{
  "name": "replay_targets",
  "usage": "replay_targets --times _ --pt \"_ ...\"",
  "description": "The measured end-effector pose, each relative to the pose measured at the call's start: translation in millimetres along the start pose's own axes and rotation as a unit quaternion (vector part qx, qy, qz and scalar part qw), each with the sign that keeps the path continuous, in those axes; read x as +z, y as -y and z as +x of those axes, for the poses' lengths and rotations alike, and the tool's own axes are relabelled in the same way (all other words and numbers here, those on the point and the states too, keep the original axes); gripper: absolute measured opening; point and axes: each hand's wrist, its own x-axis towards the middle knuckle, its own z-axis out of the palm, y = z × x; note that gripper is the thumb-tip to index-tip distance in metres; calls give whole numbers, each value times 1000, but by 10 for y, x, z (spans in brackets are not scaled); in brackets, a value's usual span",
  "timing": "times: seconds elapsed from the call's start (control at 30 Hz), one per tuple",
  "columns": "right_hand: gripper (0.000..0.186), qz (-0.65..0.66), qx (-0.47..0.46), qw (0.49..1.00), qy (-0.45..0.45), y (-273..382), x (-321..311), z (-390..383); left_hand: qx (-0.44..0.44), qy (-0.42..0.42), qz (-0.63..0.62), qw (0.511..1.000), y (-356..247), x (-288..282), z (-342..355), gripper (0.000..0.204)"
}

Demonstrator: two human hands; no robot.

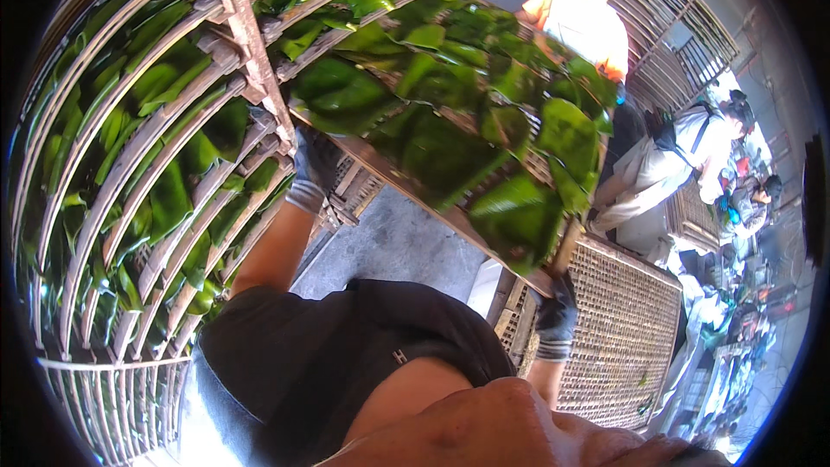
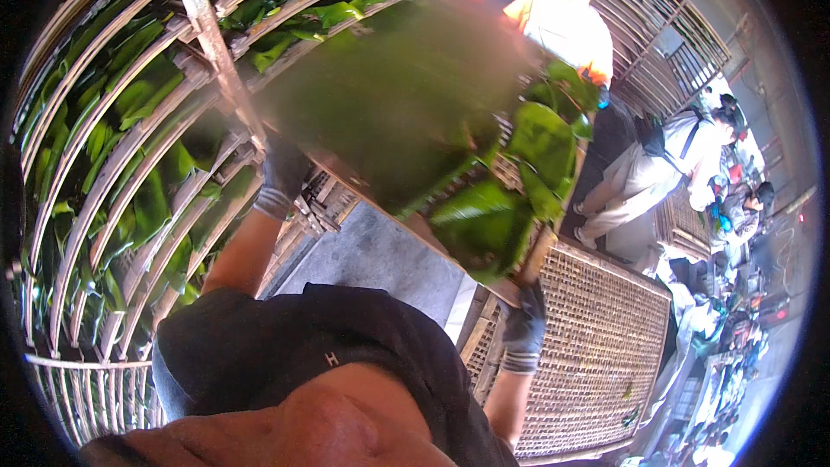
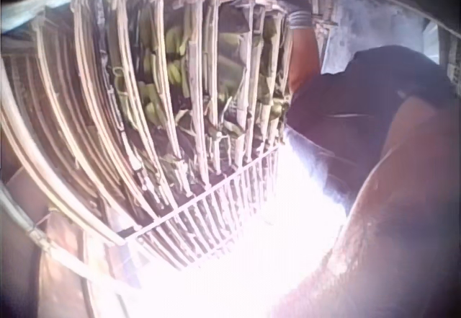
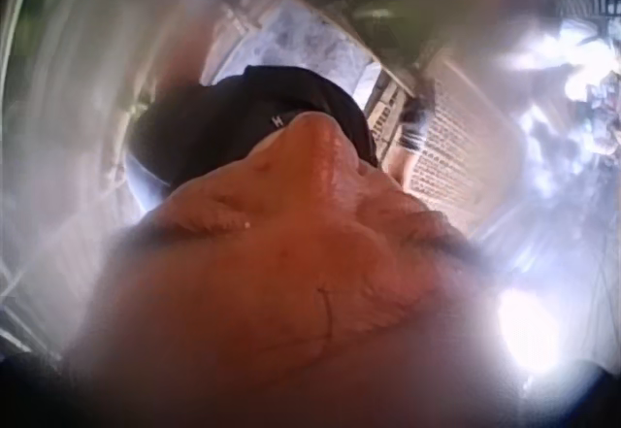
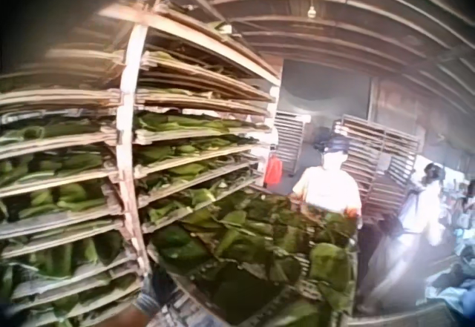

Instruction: The person organizes green leaves on a square wooden tray, then lifts the tray and slides it into a large metal rack. The person then pulls more leaves from a large white bag and continues arranging them on the tray.

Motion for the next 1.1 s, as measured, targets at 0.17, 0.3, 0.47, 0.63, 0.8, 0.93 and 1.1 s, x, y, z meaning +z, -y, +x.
replay_targets --times 0.17,0.3,0.47,0.63,0.8,0.93,1.1 --pt "40 -392 -194 883 168 -783 1362 332 176 -223 522 804 648 227 -561 66" --pt "52 43 82 984 154 -1675 2388 789 142 -262 483 824 732 204 -879 63" --pt "63 6 91 957 274 -2531 3929 1192 109 -368 535 753 469 403 -1227 65" --pt "71 -56 78 953 288 -3368 4895 1398 87 -420 537 727 201 490 -1520 62" --pt "78 -117 135 918 354 -3272 5033 1449 19 -458 491 741 -97 122 -1630 57" --pt "67 -223 -55 838 494 -2988 4501 1430 -80 -438 489 750 -23 -187 -1469 57" --pt "46 -91 -144 891 422 -3326 3516 899 -217 -171 829 487 -84 -901 -1744 38"
